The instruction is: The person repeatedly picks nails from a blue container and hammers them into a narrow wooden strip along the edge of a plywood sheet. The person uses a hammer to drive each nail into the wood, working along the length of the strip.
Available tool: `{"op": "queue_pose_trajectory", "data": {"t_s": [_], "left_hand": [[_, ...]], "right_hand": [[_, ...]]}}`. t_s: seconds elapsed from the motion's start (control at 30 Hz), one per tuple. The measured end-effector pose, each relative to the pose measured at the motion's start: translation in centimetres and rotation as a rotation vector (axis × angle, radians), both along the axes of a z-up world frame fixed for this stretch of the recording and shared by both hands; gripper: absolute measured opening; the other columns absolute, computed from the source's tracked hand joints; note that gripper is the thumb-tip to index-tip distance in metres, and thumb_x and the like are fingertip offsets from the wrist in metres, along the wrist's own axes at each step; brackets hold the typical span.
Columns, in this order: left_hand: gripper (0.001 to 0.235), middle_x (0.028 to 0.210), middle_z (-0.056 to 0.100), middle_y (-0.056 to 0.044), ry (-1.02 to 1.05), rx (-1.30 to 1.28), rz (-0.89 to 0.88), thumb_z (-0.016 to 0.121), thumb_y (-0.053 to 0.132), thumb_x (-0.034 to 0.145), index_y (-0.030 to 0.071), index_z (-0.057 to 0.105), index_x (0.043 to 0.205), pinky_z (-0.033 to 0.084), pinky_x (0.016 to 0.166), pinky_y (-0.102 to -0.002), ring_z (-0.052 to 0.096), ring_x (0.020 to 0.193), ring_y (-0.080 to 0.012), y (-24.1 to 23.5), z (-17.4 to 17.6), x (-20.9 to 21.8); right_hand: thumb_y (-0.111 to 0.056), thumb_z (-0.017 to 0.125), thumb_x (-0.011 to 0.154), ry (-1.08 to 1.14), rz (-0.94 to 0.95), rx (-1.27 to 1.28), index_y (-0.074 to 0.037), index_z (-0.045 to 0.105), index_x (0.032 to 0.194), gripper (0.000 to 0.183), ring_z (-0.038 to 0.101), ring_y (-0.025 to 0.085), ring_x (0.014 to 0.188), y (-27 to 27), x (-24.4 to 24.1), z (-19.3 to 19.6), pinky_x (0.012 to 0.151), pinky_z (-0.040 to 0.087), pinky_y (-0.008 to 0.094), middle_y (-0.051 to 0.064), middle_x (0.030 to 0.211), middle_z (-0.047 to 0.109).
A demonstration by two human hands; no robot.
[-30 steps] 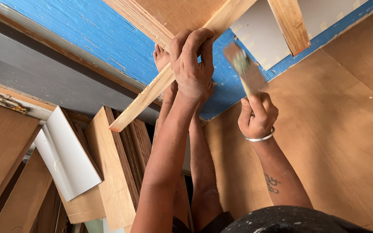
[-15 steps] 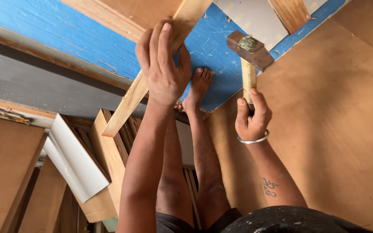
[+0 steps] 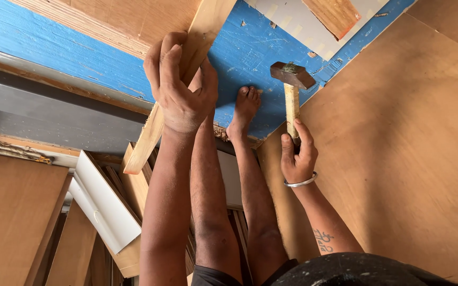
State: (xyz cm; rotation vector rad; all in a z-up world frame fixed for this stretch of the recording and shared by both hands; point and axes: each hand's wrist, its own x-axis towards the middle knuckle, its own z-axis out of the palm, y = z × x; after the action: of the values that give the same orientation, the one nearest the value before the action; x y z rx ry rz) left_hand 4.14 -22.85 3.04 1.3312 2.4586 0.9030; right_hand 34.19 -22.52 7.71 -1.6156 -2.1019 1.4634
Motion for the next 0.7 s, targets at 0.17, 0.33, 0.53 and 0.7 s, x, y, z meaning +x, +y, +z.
{"op": "queue_pose_trajectory", "data": {"t_s": [0.17, 0.33, 0.53, 0.7], "left_hand": [[0.064, 0.134, 0.058, -0.019, -0.012, -0.012, -0.008, 0.076, -0.008, 0.097, 0.004, 0.033, 0.143, 0.052, 0.101, -0.044, 0.059, 0.122, -0.0361, 0.4, 0.2, 0.0], [0.062, 0.133, 0.059, -0.018, -0.022, 0.014, 0.04, 0.076, -0.006, 0.094, 0.005, 0.035, 0.139, 0.052, 0.104, -0.047, 0.06, 0.121, -0.0368, 0.4, 0.0, 0.2], [0.061, 0.131, 0.06, -0.017, -0.089, 0.027, 0.079, 0.075, -0.008, 0.089, 0.005, 0.038, 0.136, 0.053, 0.105, -0.047, 0.061, 0.12, -0.0381, 0.3, 0.3, -0.1], [0.061, 0.132, 0.061, -0.015, -0.108, 0.027, 0.091, 0.074, -0.009, 0.089, 0.008, 0.038, 0.136, 0.053, 0.106, -0.045, 0.061, 0.121, -0.0351, 0.2, 0.4, 0.1]], "right_hand": [[-0.002, 0.066, 0.104, -0.007, 0.046, 0.005, -0.002, 0.052, 0.142, 0.04, 0.069, 0.021, 0.087, 1.1, -1.5, 0.4, 0.072, 0.056, 0.032, 0.019, 0.119, 0.071], [0.001, 0.067, 0.103, 0.052, 0.135, 0.12, 0.0, 0.052, 0.141, 0.042, 0.073, 0.03, 0.095, 4.0, -4.5, 0.3, 0.079, 0.059, 0.036, 0.022, 0.12, 0.069], [0.004, 0.067, 0.104, 0.175, 0.172, 0.227, -0.004, 0.048, 0.144, 0.044, 0.068, 0.03, 0.085, 6.6, -6.4, 0.8, 0.07, 0.054, 0.039, 0.02, 0.109, 0.067], [0.003, 0.066, 0.106, 0.181, 0.314, 0.322, -0.008, 0.048, 0.146, 0.046, 0.063, 0.03, 0.079, 8.4, -7.9, 1.1, 0.064, 0.05, 0.04, 0.018, 0.102, 0.065]]}}
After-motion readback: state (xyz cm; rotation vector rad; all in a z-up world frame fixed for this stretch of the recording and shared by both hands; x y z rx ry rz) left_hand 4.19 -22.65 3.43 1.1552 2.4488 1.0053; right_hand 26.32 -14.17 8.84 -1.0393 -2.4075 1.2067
